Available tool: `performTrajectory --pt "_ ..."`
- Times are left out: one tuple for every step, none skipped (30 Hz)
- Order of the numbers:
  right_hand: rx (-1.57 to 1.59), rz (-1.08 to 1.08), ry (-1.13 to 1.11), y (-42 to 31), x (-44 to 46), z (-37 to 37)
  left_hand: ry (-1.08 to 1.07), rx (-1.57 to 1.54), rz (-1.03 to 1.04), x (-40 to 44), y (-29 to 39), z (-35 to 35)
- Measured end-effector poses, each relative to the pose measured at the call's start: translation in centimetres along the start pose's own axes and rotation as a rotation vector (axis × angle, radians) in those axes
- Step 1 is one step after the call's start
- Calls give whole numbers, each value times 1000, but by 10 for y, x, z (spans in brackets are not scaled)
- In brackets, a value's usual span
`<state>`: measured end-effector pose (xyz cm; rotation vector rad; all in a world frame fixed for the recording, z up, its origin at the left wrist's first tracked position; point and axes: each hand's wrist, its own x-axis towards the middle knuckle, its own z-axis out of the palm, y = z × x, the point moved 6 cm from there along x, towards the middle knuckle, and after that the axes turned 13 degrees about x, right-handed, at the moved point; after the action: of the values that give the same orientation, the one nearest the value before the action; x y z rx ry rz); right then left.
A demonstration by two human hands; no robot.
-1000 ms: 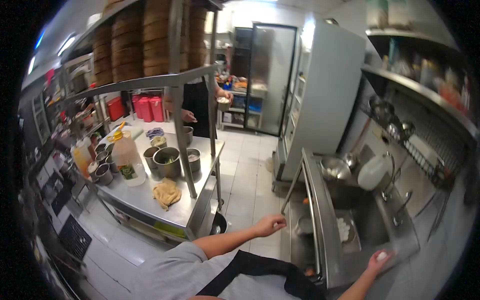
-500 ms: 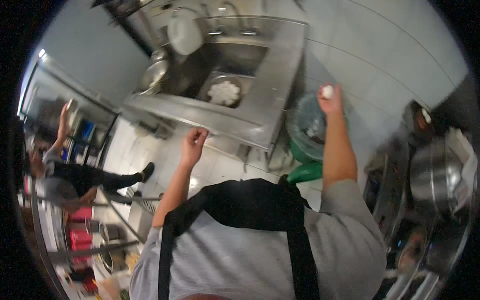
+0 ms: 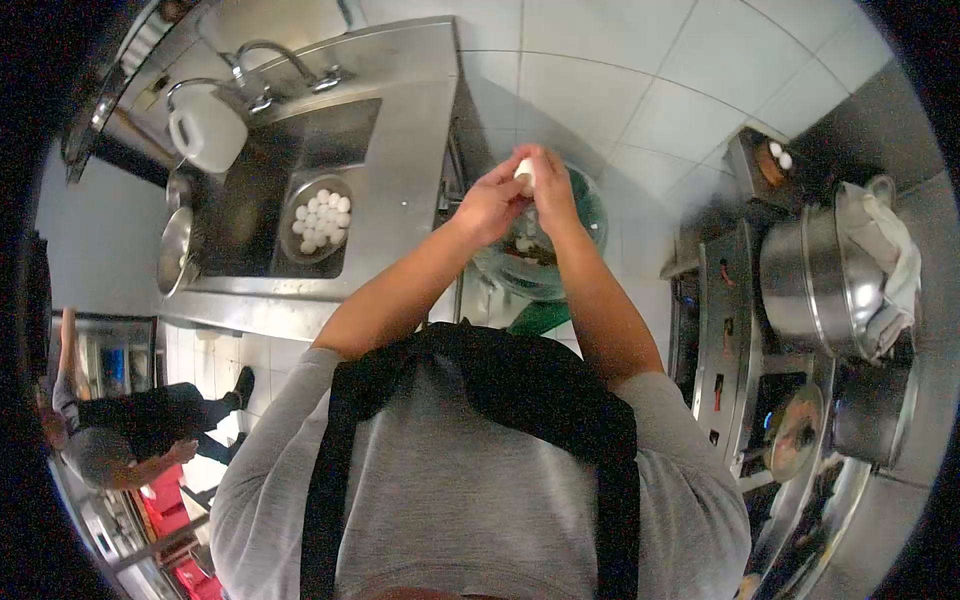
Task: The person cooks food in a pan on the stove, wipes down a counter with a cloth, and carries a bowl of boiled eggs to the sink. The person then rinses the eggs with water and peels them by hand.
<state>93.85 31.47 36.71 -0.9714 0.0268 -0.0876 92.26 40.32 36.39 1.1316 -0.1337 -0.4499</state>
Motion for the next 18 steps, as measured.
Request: performTrajectory --pt "-73 -86 6 -8 3 -4 -8 -30 8 5 -1 -1" --pt "-146 -173 13 -16 4 -7 -18 -58 17 9 -2 -3" --pt "-190 -151 29 -25 1 -18 14 -77 -2 14 -4 -7" --pt "-288 -163 27 -31 0 -22 4 -29 0 17 -4 -8" --pt "-387 -170 25 -36 -3 -27 -5 17 1 20 -4 -9" --pt "-488 -173 21 -38 -6 -31 -14 61 3 22 -5 -9" --pt "-580 -253 -4 -44 -9 -29 -29 87 11 24 -5 -7" --pt "-630 -286 -7 -48 -11 -28 -18 260 59 27 -3 -8" --pt "-678 -320 -13 -52 -13 -25 -6 435 111 29 -1 -9" --pt "-724 -351 -21 -54 -14 -22 9 610 164 28 4 -7" --pt "-732 -379 -5 -53 -13 -23 48 751 238 27 11 -6" --pt "-741 -404 8 -49 -11 -25 91 890 310 25 17 -5" --pt "-750 -428 16 -48 -10 -26 138 1027 384 21 25 -2" --pt "-754 -437 9 -46 -8 -25 161 1036 383 21 26 -3" --pt "-756 -445 0 -44 -7 -24 186 1046 381 20 27 -4" --pt "-757 -451 -8 -41 -7 -24 209 1058 376 19 26 -6" --pt "-796 -473 -17 -39 -6 -23 218 1081 374 19 25 -8" --pt "-834 -497 -27 -39 -5 -22 226 1104 374 20 25 -10"
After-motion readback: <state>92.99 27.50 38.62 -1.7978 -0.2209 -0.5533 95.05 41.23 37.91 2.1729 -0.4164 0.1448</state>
